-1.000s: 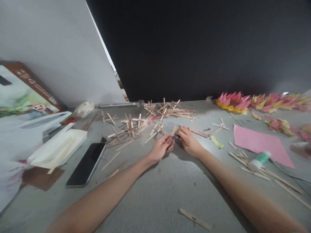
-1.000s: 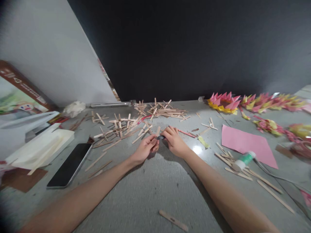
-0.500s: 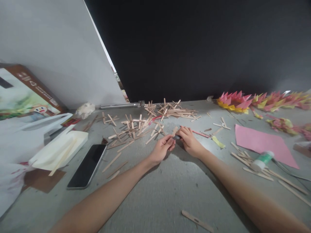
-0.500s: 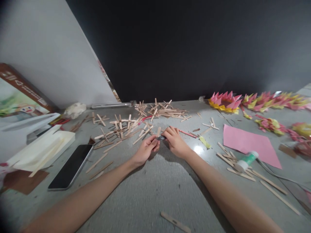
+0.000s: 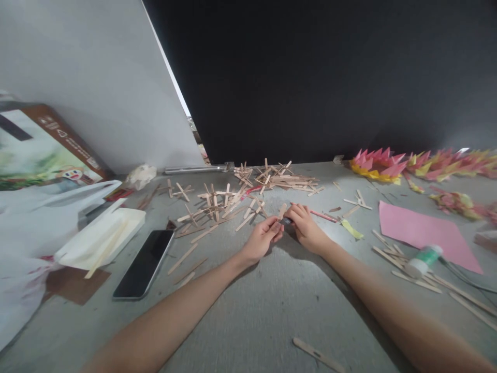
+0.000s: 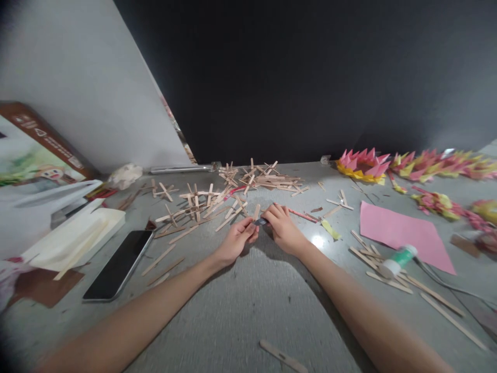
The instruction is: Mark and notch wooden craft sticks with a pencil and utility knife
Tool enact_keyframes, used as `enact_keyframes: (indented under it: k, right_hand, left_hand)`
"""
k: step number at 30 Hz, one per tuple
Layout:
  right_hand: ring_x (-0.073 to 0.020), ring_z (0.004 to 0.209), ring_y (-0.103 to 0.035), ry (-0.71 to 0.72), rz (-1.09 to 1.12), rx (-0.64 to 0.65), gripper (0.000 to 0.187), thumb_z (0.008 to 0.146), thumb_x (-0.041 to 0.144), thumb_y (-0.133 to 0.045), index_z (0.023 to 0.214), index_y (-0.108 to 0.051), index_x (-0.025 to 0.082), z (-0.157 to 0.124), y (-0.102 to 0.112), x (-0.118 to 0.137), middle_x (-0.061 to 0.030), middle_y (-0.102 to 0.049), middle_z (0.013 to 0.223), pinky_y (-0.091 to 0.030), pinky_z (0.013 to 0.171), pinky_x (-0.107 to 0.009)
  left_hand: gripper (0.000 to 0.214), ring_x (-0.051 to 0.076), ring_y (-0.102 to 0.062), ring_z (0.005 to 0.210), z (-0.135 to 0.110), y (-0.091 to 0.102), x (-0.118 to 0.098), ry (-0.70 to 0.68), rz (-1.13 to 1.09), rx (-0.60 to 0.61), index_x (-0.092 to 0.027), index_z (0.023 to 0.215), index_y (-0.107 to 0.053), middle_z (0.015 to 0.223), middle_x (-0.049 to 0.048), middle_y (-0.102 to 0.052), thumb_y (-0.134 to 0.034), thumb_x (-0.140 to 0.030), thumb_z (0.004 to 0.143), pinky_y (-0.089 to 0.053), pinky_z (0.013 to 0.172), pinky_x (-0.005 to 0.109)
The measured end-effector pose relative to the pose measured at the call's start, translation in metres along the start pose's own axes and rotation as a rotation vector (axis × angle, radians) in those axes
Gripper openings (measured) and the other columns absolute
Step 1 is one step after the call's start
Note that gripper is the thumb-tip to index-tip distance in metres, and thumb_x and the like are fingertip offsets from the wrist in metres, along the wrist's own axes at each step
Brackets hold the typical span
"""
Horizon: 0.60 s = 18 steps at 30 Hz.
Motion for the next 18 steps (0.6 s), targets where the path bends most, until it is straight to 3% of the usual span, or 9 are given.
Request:
enact_keyframes:
  k: [6,12,18]
  right_hand:
    - [-0.0292,0.102,-0.049,0.004,-0.012,-0.004,0.025,0.097,0.007,-0.039,0.104,-0.056,0.024,0.0013,0.0012,0.0039,-0.0090,-0.059,0.104,-0.039,0.094,-0.045]
    - [-0.0281,0.102,-0.049,0.007,-0.009,-0.008,0.024,0.102,0.010,-0.035,0.106,-0.055,0.022,0.0015,0.0015,0.0020,-0.0091,-0.059,0.103,-0.038,0.088,-0.043]
    - [-0.0290,0.103,-0.048,0.007,-0.006,-0.006,0.026,0.097,0.007,-0.038,0.107,-0.057,0.022,-0.0010,-0.0017,0.0008,-0.0101,-0.059,0.105,-0.038,0.092,-0.045]
  left_hand:
    - [0.056,0.008,-0.038,0.056,0.0012,-0.0037,-0.0025,-0.001,-0.028,0.006,-0.016,0.085,-0.057,0.071,-0.0031,-0.051,-0.073,-0.070,0.082,-0.027,0.057,0.025]
    - [0.053,0.009,-0.036,0.056,-0.0013,-0.0025,-0.0074,-0.033,0.044,-0.006,-0.016,0.082,-0.056,0.064,-0.0048,-0.047,-0.065,-0.068,0.090,-0.026,0.058,0.025]
    - [0.058,0.009,-0.037,0.055,0.0013,-0.0043,-0.0021,-0.027,0.049,0.021,-0.017,0.084,-0.057,0.066,-0.0046,-0.048,-0.067,-0.074,0.085,-0.027,0.057,0.026]
Point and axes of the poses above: each hand's wrist, its own z-axis towards the middle knuckle, its own y-axis out of the back of the hand, x = y × z, the point moved 7 cm from there along z, towards the middle knuckle
